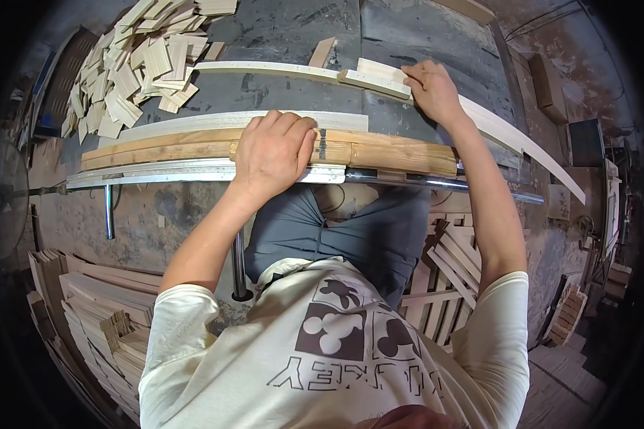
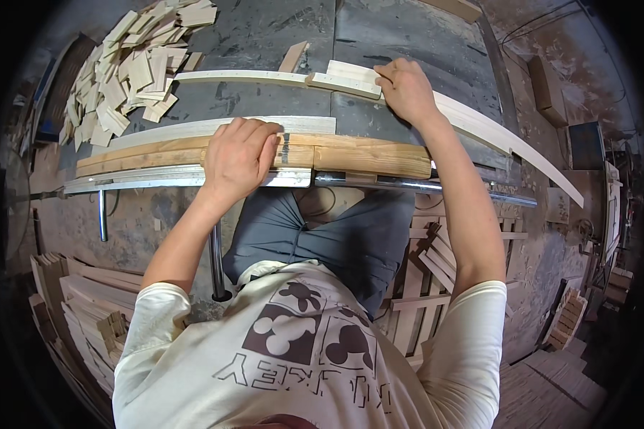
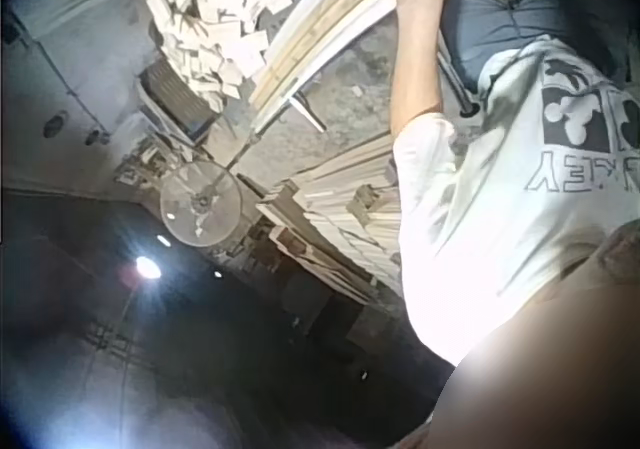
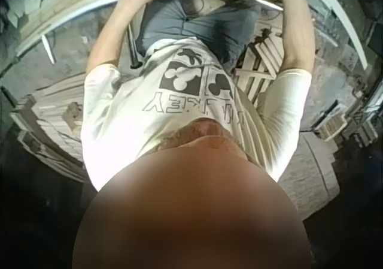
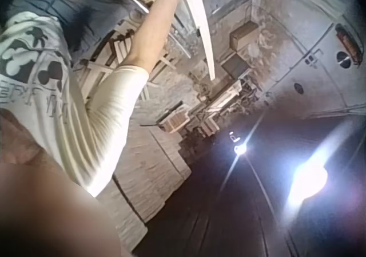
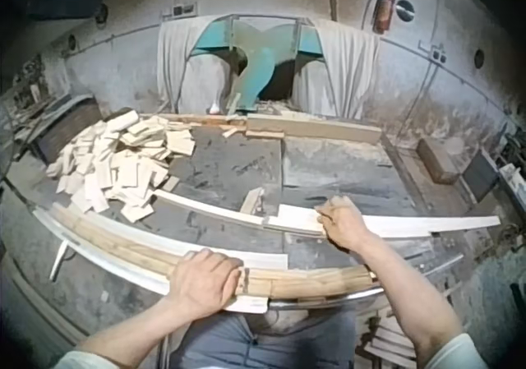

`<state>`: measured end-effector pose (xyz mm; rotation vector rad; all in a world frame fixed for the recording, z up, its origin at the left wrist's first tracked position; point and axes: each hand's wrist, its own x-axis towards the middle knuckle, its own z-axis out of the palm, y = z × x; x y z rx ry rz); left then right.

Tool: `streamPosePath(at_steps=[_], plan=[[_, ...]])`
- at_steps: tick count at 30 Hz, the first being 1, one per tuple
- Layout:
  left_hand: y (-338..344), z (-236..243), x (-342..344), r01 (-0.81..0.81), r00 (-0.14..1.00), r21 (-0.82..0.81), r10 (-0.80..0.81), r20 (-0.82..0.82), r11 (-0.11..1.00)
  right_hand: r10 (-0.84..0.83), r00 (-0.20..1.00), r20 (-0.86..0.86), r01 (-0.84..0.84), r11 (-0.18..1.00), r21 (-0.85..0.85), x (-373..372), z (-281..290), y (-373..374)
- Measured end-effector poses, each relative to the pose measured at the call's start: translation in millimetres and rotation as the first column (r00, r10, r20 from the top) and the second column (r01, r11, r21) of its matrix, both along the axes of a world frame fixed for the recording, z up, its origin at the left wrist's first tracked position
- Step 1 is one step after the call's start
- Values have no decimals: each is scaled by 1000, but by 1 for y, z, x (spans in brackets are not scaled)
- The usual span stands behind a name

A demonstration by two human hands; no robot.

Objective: Cutting small wooden slats using a table saw in a workshop environment.

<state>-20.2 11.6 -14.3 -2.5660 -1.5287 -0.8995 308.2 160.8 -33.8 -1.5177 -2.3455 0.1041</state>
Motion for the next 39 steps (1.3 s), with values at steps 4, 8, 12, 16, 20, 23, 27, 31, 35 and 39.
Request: streamPosePath(at_steps=[4,8,12,16,20,23,27,31,35,39], plan=[[1,-1,3,7,1000,19,-7,-2,1000,128,992,-8,-128,990,-60,14,9,-19],[3,-3,2,15,1000,47,-14,-14,999,153,985,77,-148,986,-72,10,17,-33],[4,-3,3,24,999,69,-22,-28,997,136,988,76,-138,990,23,9,10,-42],[2,-4,5,6,999,84,-2,-44,996,129,992,14,-129,991,24,12,3,-38],[0,-7,7,-3,998,108,9,-57,994,146,989,31,-146,989,17,17,-1,-37],[-4,-14,7,-11,996,135,22,-82,991,110,993,44,-111,993,29,16,-8,-40],[-1,-29,6,-30,995,168,45,-89,985,90,994,64,-94,994,63,15,-21,-32],[26,-24,9,-46,995,214,63,-72,976,65,995,81,-69,996,52,16,-12,0],[59,-14,12,-76,991,211,97,-90,975,25,996,88,-30,998,54,15,1,35],[63,-18,15,-98,988,186,117,-97,978,8,996,93,-14,998,66,18,-8,39]])
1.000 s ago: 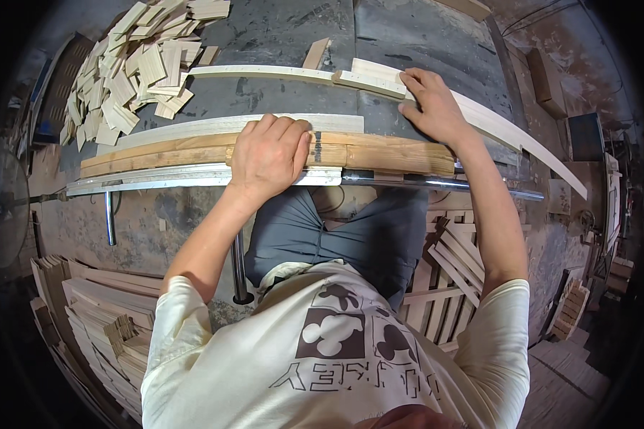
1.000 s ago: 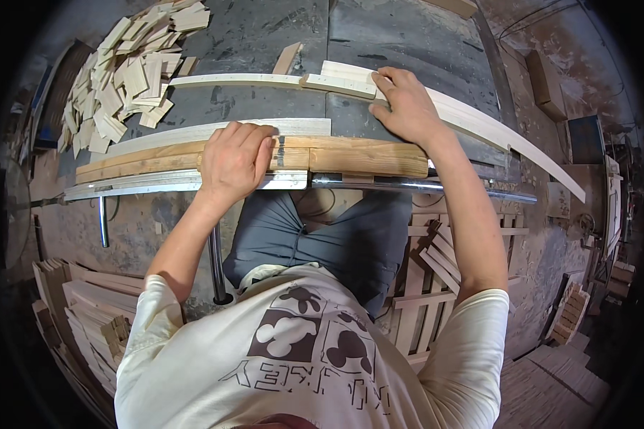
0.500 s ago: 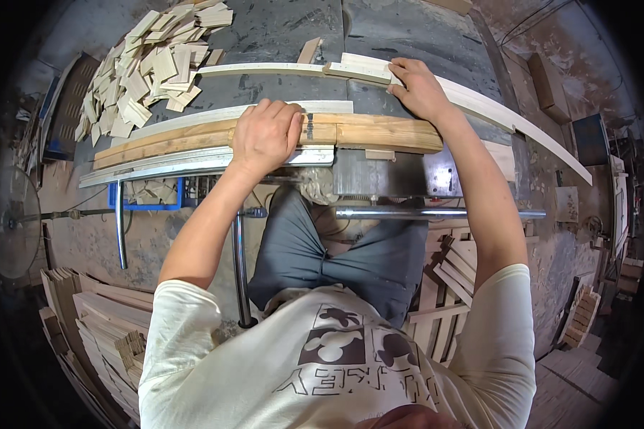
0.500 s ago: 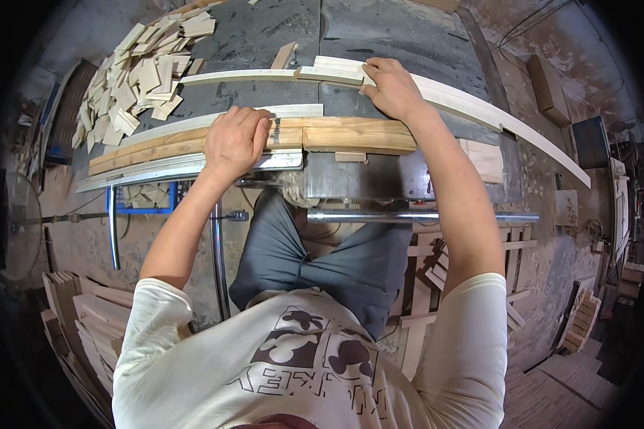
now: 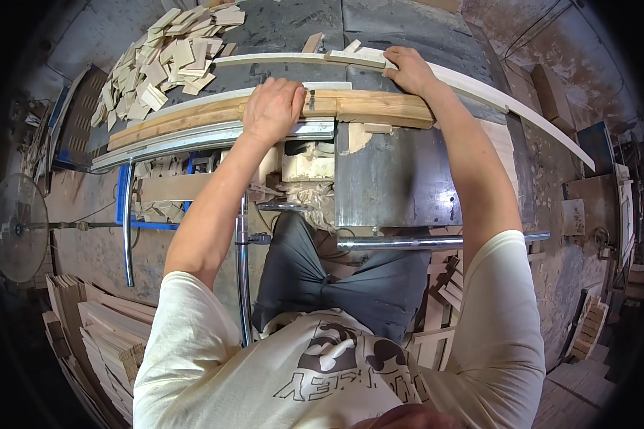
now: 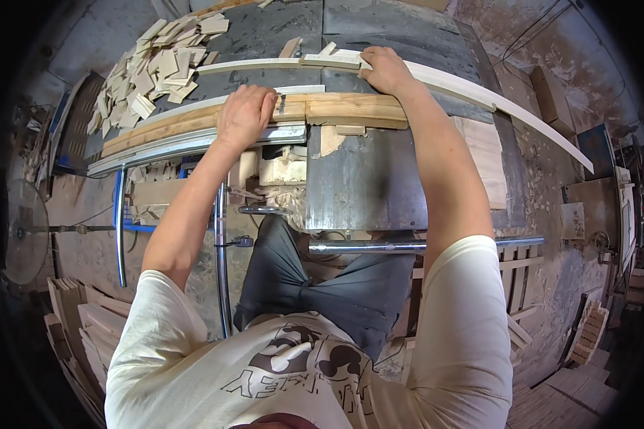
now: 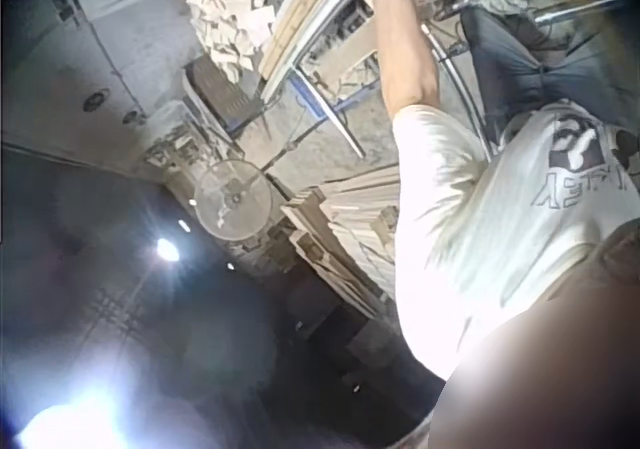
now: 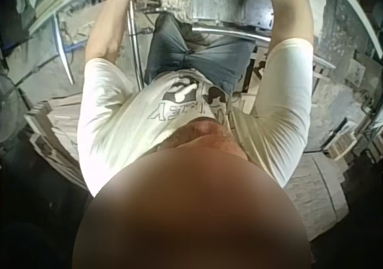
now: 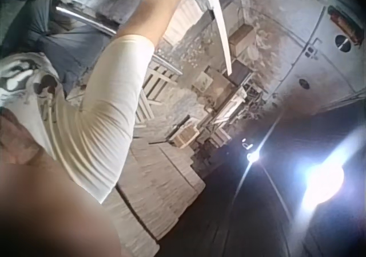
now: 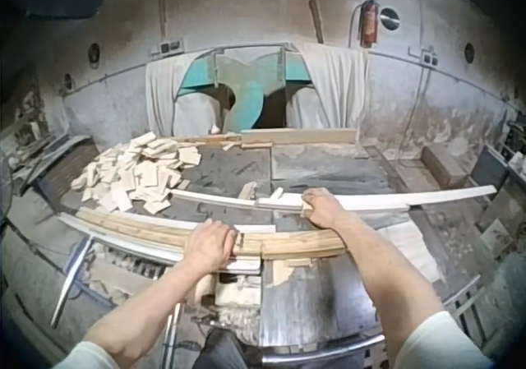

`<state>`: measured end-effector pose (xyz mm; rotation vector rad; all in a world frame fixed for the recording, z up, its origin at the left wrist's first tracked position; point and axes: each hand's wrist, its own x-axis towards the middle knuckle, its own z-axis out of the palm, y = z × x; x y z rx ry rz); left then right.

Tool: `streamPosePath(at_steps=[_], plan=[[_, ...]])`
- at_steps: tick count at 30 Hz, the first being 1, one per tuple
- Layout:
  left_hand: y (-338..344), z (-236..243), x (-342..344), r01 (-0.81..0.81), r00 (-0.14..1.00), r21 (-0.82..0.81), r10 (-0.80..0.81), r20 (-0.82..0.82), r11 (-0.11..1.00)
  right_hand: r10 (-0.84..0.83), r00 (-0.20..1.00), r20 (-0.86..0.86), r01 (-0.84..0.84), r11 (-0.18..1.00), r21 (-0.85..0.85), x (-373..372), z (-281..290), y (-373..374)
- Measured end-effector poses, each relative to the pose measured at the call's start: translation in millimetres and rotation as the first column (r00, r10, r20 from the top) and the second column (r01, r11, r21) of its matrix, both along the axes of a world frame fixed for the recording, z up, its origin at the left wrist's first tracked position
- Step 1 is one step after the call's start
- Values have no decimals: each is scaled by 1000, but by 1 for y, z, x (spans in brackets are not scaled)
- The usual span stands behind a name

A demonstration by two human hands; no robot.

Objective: Cutting small wooden slats using a table saw in a workshop environment.

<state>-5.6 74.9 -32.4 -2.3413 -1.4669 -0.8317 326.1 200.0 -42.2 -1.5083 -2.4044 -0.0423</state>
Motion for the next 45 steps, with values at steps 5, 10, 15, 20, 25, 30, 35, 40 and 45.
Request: streamPosePath(at_steps=[5,10,15,20,25,30,35,40,45], plan=[[-41,-15,0,-18,1000,-50,19,21,999,30,999,-42,-31,999,-23,0,-22,-39],[-56,3,-1,4,993,-235,23,114,972,37,996,-86,-41,998,-47,-3,-14,-72],[3,34,38,124,986,-157,-103,133,980,47,990,-130,-59,995,-85,-1,3,-77],[55,44,89,97,992,-338,-117,-38,936,9,986,-166,-24,996,-88,-2,1,-75],[87,47,92,184,976,-655,-217,32,732,8,986,-169,-18,998,-61,-6,8,-75],[96,45,90,291,957,-721,-195,215,629,19,979,-202,-30,998,-55,0,14,-92],[120,78,84,418,909,-466,-354,222,780,23,978,-209,-34,998,-46,5,13,-103],[169,159,45,136,830,-105,-56,555,985,17,977,-212,-52,986,-160,8,25,-86],[125,82,-11,165,862,-130,-79,500,978,144,990,8,-131,922,-365,3,76,-54]])
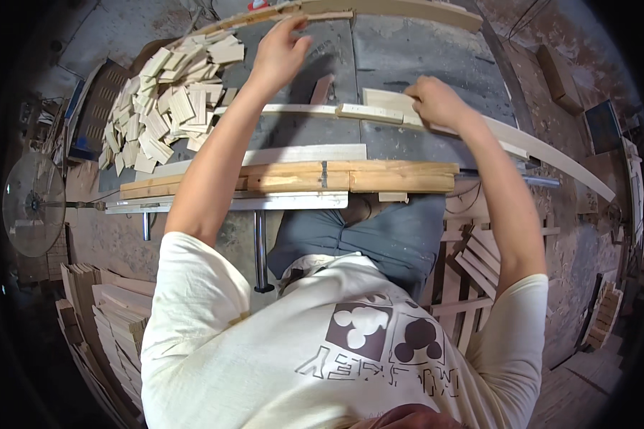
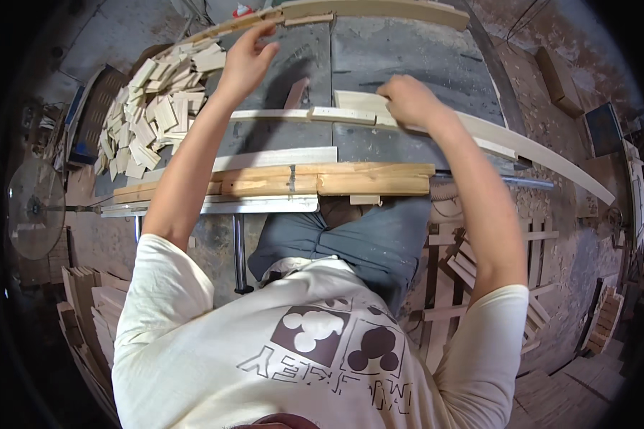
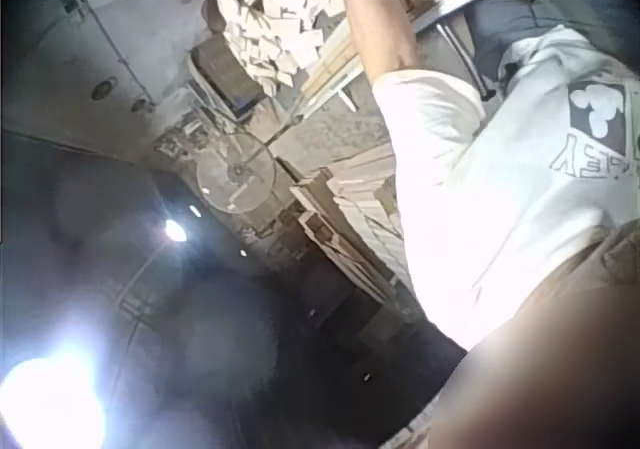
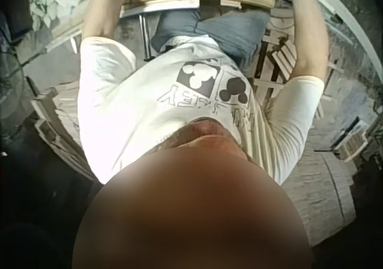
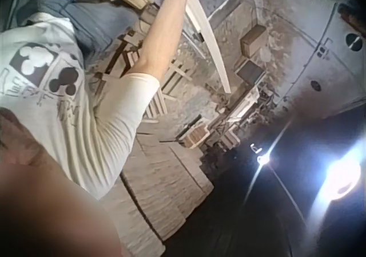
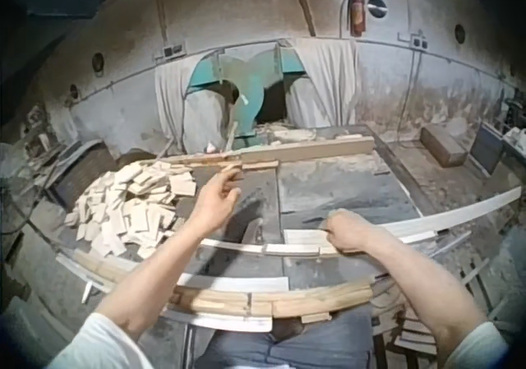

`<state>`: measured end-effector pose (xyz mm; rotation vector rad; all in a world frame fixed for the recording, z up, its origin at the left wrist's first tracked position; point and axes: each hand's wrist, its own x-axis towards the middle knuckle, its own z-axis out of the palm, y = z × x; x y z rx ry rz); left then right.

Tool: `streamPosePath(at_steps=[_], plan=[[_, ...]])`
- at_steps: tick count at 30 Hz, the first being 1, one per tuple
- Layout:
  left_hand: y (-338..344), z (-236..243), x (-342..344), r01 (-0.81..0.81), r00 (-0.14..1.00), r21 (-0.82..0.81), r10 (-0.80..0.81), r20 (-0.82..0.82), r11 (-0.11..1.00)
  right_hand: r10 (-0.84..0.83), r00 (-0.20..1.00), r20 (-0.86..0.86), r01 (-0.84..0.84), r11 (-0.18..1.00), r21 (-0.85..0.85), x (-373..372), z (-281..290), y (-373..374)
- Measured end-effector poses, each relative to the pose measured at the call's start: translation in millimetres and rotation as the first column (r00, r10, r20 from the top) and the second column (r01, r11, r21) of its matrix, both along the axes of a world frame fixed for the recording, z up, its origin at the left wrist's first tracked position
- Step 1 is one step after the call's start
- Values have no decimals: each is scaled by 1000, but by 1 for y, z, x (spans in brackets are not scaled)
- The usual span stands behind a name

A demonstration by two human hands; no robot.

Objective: Cutting small wooden slats using a table saw in a workshop environment.

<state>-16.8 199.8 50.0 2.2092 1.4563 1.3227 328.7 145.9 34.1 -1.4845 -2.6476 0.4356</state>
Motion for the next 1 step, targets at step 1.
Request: streamPosePath(at_steps=[1], plan=[[-5,-6,-14,-8,1000,-51,7,-15,999,16,1000,21,-16,999,-28,-6,13,8]])
